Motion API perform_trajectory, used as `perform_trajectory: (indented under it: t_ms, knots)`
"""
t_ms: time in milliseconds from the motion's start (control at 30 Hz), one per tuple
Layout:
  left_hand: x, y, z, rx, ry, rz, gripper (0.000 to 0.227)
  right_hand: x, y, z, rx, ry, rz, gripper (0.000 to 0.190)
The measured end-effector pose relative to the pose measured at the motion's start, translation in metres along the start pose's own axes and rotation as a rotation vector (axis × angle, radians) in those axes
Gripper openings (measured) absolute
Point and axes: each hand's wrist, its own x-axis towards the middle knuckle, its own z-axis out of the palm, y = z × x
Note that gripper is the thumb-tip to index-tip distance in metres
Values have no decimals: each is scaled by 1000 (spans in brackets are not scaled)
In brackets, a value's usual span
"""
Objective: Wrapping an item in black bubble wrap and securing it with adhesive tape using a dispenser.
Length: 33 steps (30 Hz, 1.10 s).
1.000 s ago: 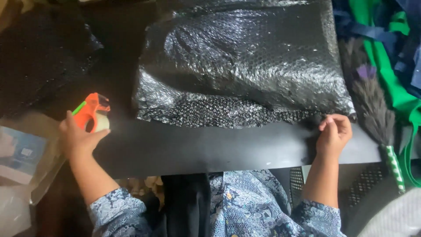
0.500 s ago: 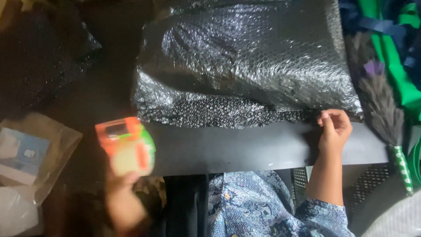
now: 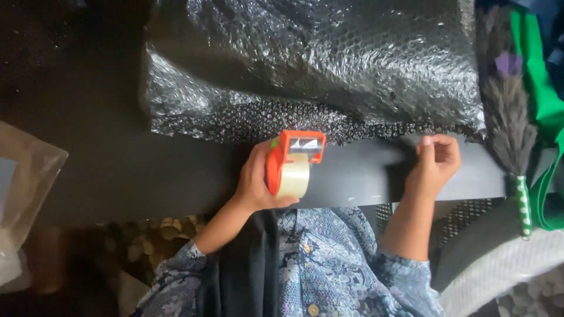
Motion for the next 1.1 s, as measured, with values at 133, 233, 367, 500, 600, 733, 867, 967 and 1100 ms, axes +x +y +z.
perform_trajectory:
  t_ms: [133, 233, 367, 500, 600, 733, 867, 967, 1100]
  knots:
    - [1, -2, 4, 10, 78, -57, 116, -25, -31, 50, 40, -70, -127, 30]
    - [0, 1, 4, 25, 69, -39, 119, -37, -84, 94, 38, -344, -358, 39]
    - [-3, 1, 4, 30, 60, -26, 120, -42, -121, 134, -69, -485, -446, 49]
    - [-5, 2, 1, 5, 42, -25, 122, -50, -120, 143, -125, -559, -399, 50]
    - [-6, -1, 6, 21, 53, -30, 123, -52, -125, 135, -259, -520, -507, 45]
    - [-13, -8, 8, 37, 33, 0, 125, -57, -143, 132, -414, -525, -653, 26]
    - [-15, -9, 10, 55, 63, 87, 123, -69, -134, 129, -450, -465, -737, 14]
    - [-26, -26, 18, 8, 118, 153, 104, -73, -130, 133, -453, -395, -781, 16]
    - [-28, -28, 18, -71, 97, 231, 63, -75, -136, 140, -478, -360, -789, 18]
